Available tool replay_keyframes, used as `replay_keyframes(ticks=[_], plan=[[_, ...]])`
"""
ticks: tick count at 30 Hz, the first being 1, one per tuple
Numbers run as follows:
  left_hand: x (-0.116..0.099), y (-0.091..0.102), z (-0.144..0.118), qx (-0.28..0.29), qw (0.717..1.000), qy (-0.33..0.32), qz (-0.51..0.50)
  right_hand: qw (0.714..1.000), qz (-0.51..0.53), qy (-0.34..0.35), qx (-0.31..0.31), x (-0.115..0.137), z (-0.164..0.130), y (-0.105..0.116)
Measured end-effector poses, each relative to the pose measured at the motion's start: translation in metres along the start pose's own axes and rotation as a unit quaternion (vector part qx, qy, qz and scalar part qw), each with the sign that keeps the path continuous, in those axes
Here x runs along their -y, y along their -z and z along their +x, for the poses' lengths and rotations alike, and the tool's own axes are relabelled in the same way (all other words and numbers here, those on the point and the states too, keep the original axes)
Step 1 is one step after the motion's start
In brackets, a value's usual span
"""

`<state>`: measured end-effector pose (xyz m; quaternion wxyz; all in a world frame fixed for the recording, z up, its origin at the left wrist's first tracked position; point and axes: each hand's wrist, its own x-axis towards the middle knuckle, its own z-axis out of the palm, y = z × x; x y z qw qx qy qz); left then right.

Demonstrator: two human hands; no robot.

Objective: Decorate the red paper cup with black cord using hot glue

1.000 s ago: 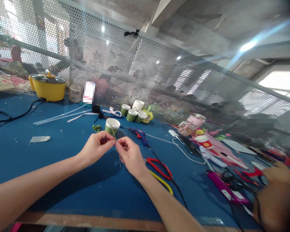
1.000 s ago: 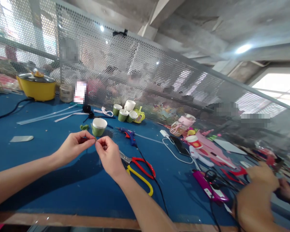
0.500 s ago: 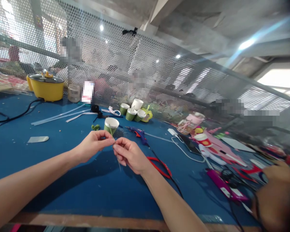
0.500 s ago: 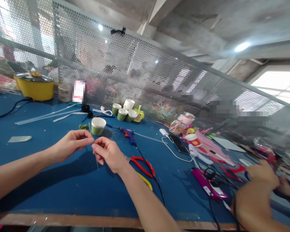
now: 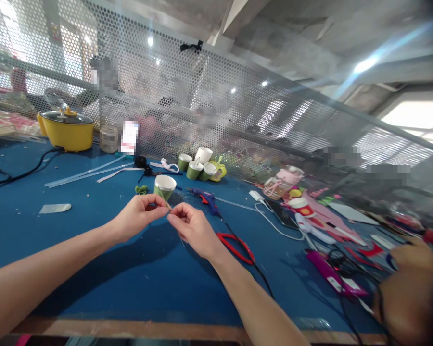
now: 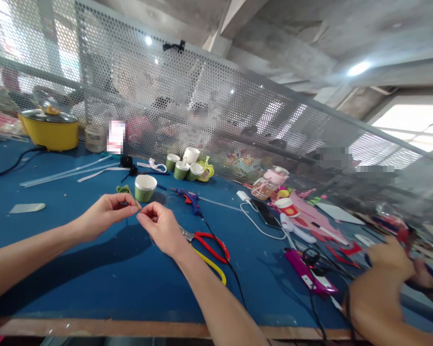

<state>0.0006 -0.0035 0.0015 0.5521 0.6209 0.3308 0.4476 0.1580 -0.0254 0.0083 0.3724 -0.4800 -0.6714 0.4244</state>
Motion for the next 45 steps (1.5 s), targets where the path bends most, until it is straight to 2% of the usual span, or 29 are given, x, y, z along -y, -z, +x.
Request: replay_keyframes(ticks=[7,9,12,15,19,21,25,28,31,34,36,38,41,45], plan=[[0.002,-0.004,0.0,-0.05,0.998,0.004,0.034,0.994,-0.08,0.047,-0.06,-0.001,0.0,-0.003],[0.001,-0.004,0.0,-0.052,0.998,-0.001,0.041,0.995,-0.074,0.046,-0.055,0.0,-0.001,-0.003],[-0.002,0.0,0.001,-0.021,1.0,0.011,0.021,0.999,0.033,-0.013,0.025,0.003,-0.002,0.0],[-0.004,0.004,0.001,0.031,0.999,0.031,-0.028,0.977,0.166,-0.07,0.115,0.004,-0.002,0.003],[-0.004,0.007,0.001,0.079,0.992,0.044,-0.09,0.949,0.25,-0.087,0.172,0.005,-0.004,0.003],[-0.003,0.008,0.001,0.095,0.989,0.047,-0.102,0.945,0.258,-0.086,0.181,0.004,-0.004,0.001],[-0.002,0.007,0.002,0.098,0.991,0.041,-0.088,0.971,0.188,-0.063,0.132,0.005,-0.005,-0.001],[-0.001,0.006,0.003,0.055,0.995,0.054,-0.066,0.994,0.075,-0.036,0.069,0.006,-0.005,-0.003],[0.001,0.003,0.005,0.009,0.997,0.065,-0.042,1.0,-0.019,-0.011,0.012,0.005,-0.005,-0.005],[0.002,0.002,0.005,-0.016,0.997,0.07,-0.025,0.998,-0.06,0.004,-0.014,0.004,-0.005,-0.005],[0.002,0.002,0.004,-0.01,0.997,0.069,-0.042,1.0,-0.029,-0.006,0.004,0.005,-0.005,-0.004],[0.001,0.003,0.003,0.014,0.994,0.069,-0.082,0.997,0.045,-0.028,0.048,0.007,-0.005,-0.003],[-0.001,0.004,0.001,0.055,0.985,0.08,-0.141,0.982,0.148,-0.055,0.103,0.007,-0.005,0.0],[-0.001,0.003,0.001,0.056,0.985,0.078,-0.142,0.978,0.178,-0.061,0.094,0.005,-0.004,0.001]])
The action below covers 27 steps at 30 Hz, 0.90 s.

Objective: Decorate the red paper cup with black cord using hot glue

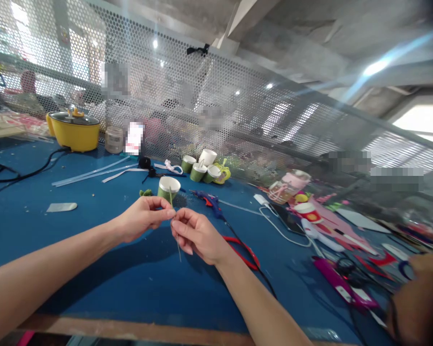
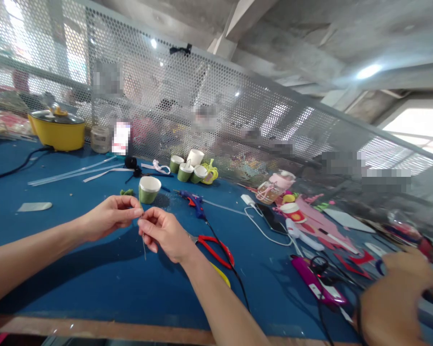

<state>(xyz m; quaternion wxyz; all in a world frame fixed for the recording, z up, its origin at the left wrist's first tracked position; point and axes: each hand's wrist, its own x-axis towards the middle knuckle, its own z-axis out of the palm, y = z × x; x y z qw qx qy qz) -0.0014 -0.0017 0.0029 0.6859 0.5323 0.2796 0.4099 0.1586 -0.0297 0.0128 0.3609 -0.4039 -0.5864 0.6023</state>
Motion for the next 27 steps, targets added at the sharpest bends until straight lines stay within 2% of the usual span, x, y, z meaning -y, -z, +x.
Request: replay_keyframes(ticks=[8,14,17,20,27], plan=[[0.0027,0.0002,-0.0007,-0.022,0.997,-0.034,0.073,0.982,-0.161,0.052,-0.085,0.0029,0.0001,-0.0024],[0.0014,0.0011,-0.0008,0.005,0.995,-0.041,0.096,0.999,-0.041,0.0,-0.002,0.0018,0.0005,0.0036],[0.0,-0.001,-0.0009,-0.014,0.994,-0.037,0.099,0.999,-0.036,0.014,-0.034,-0.0002,0.0019,0.0041],[-0.0009,-0.0037,-0.0008,-0.048,0.994,-0.026,0.099,0.994,-0.082,0.036,-0.068,-0.001,0.0032,0.002],[0.0024,-0.006,-0.0008,-0.085,0.99,-0.015,0.114,0.976,-0.177,0.067,-0.11,-0.0043,0.0039,-0.0044]])
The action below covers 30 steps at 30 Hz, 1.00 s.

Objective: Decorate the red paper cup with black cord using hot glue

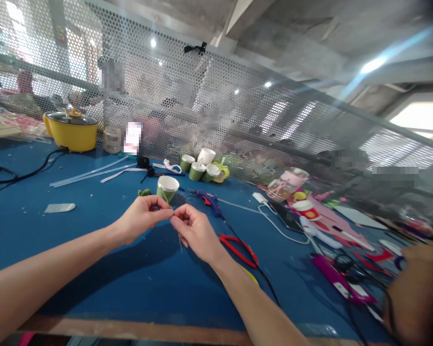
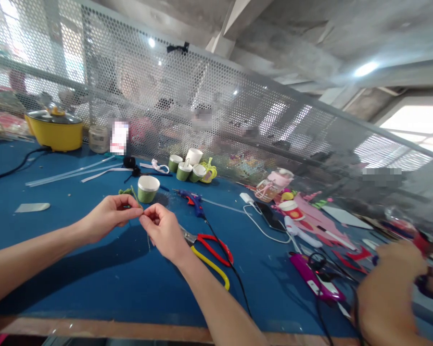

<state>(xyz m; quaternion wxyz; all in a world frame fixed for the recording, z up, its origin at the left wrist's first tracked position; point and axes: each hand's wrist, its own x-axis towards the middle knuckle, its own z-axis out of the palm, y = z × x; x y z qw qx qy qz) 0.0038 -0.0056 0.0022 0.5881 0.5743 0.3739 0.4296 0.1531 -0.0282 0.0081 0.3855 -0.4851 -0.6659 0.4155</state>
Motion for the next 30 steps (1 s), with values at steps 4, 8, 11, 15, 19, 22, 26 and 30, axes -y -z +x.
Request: replay_keyframes(ticks=[4,8,11,15,19,22,26,30], plan=[[0.0,0.0007,0.0006,-0.004,1.0,0.003,-0.015,1.0,-0.021,0.014,-0.011,-0.0002,-0.0012,-0.0007],[-0.0023,0.0044,0.0014,0.059,0.996,-0.006,-0.073,0.994,0.076,-0.02,0.08,0.0009,-0.0009,0.0044],[-0.0029,0.0069,0.0019,0.092,0.99,0.005,-0.111,0.974,0.178,-0.056,0.131,-0.0005,0.0005,0.0069],[-0.0016,0.0083,0.0039,0.101,0.988,0.005,-0.115,0.977,0.182,-0.045,0.1,-0.0035,0.0017,0.0059],[-0.0004,0.0088,0.0048,0.09,0.992,-0.003,-0.088,0.991,0.111,-0.019,0.067,-0.0036,0.0016,0.005],[-0.0011,0.0086,0.0032,0.091,0.994,-0.012,-0.058,0.991,0.106,-0.022,0.084,-0.0024,0.0012,0.0056],[-0.0015,0.0075,0.0021,0.072,0.997,-0.018,-0.016,0.992,0.099,-0.022,0.073,-0.0008,0.0007,0.0054],[0.0014,0.0048,0.0035,0.014,1.0,0.004,0.012,0.999,0.03,-0.006,0.027,-0.0012,0.0004,0.0024]])
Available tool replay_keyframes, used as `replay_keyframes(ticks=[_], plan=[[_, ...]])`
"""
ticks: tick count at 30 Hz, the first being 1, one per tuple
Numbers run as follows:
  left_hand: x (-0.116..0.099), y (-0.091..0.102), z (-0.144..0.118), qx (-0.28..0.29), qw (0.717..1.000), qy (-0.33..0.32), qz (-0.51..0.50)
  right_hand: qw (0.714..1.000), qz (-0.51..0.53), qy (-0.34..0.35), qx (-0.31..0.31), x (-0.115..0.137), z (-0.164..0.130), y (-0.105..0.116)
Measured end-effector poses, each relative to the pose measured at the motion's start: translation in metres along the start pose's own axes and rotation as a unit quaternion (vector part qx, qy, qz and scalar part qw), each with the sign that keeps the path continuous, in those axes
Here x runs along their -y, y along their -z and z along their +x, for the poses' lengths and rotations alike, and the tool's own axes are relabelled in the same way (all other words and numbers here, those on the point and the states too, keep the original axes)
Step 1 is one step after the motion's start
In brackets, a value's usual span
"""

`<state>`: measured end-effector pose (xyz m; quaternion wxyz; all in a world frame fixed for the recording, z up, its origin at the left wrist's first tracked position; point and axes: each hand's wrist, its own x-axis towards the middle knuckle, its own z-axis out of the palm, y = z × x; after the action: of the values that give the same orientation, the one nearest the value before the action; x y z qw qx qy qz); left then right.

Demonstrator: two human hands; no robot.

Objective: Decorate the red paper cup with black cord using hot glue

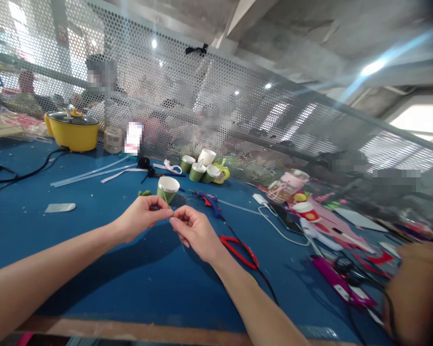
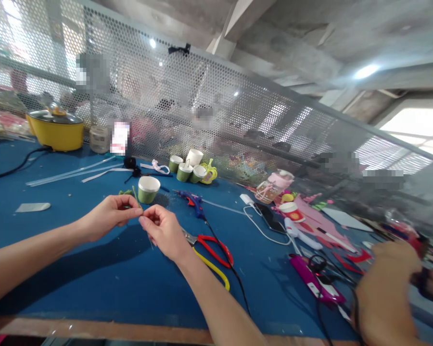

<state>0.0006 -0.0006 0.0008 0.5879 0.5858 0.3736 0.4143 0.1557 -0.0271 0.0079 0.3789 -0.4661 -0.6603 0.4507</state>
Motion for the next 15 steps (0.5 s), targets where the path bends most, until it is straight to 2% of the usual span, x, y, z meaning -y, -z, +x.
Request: replay_keyframes(ticks=[4,6,8,10,13,15], plan=[[0.0,-0.003,0.0,-0.028,0.999,0.015,-0.006,0.996,-0.068,0.035,-0.049,-0.002,0.0,-0.003],[-0.002,-0.004,-0.001,-0.032,0.999,0.019,-0.011,0.995,-0.07,0.04,-0.057,-0.002,0.0,-0.003],[-0.004,-0.003,-0.002,-0.014,1.0,0.013,-0.022,0.999,-0.024,0.016,-0.026,-0.001,0.0,-0.001],[-0.006,-0.001,-0.003,0.029,0.999,0.0,-0.04,0.997,0.057,-0.025,0.034,0.0,-0.001,0.003],[-0.006,0.001,-0.004,0.091,0.994,-0.011,-0.061,0.979,0.159,-0.072,0.106,0.003,-0.001,0.007],[-0.005,0.002,-0.003,0.107,0.992,-0.014,-0.066,0.969,0.194,-0.088,0.122,0.003,-0.001,0.008]])
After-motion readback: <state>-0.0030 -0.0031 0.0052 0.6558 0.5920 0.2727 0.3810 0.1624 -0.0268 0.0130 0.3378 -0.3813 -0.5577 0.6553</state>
